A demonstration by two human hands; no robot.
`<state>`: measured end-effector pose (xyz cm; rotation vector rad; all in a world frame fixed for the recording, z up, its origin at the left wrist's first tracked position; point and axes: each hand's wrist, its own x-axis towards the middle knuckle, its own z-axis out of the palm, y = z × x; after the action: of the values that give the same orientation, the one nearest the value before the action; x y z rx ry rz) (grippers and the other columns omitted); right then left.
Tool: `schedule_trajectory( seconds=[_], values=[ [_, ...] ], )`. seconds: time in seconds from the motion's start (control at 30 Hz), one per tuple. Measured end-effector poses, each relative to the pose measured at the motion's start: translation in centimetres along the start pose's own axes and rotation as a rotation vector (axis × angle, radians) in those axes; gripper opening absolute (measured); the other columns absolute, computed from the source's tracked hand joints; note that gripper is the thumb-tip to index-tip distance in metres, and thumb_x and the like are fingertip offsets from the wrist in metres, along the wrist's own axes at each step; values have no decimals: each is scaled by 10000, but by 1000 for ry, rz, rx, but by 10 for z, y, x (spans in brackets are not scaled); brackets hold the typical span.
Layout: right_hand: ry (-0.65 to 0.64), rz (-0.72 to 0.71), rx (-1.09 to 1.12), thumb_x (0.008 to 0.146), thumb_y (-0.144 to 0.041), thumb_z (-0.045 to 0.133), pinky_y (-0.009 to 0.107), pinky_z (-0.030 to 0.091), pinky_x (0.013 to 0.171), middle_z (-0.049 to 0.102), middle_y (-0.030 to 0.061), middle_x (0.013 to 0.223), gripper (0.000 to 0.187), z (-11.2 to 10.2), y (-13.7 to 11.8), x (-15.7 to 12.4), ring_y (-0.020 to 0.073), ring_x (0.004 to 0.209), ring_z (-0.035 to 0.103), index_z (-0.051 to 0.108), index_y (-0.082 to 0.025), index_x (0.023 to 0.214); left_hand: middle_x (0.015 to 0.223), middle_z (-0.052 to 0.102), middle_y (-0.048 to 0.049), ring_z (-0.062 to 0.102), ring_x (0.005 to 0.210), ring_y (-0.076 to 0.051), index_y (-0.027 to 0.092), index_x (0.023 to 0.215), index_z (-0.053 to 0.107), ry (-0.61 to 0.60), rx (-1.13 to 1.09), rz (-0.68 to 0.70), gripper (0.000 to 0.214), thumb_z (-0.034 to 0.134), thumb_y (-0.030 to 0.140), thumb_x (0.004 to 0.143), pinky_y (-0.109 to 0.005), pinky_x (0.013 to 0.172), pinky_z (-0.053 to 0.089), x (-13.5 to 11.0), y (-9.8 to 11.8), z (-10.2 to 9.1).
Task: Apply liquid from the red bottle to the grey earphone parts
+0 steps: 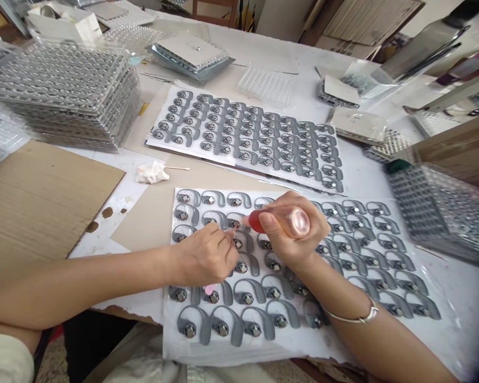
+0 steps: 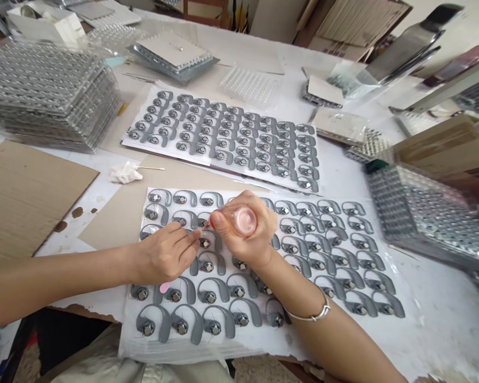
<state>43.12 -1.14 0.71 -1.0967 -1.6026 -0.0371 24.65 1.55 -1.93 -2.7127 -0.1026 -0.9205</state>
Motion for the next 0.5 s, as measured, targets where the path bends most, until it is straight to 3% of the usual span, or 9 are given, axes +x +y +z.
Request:
schedule_trajectory(
  seconds=[0.5],
  values=[
    [-18, 28, -53, 765, -262, 698, 292, 413, 422, 610, -10, 592, 132, 0, 3, -2, 136, 477, 545, 574, -220, 757, 673, 677, -121, 571, 570, -189, 85, 778, 603, -24, -2, 3, 129, 530, 57, 881, -319, 523, 400, -2, 0, 0]
  ],
)
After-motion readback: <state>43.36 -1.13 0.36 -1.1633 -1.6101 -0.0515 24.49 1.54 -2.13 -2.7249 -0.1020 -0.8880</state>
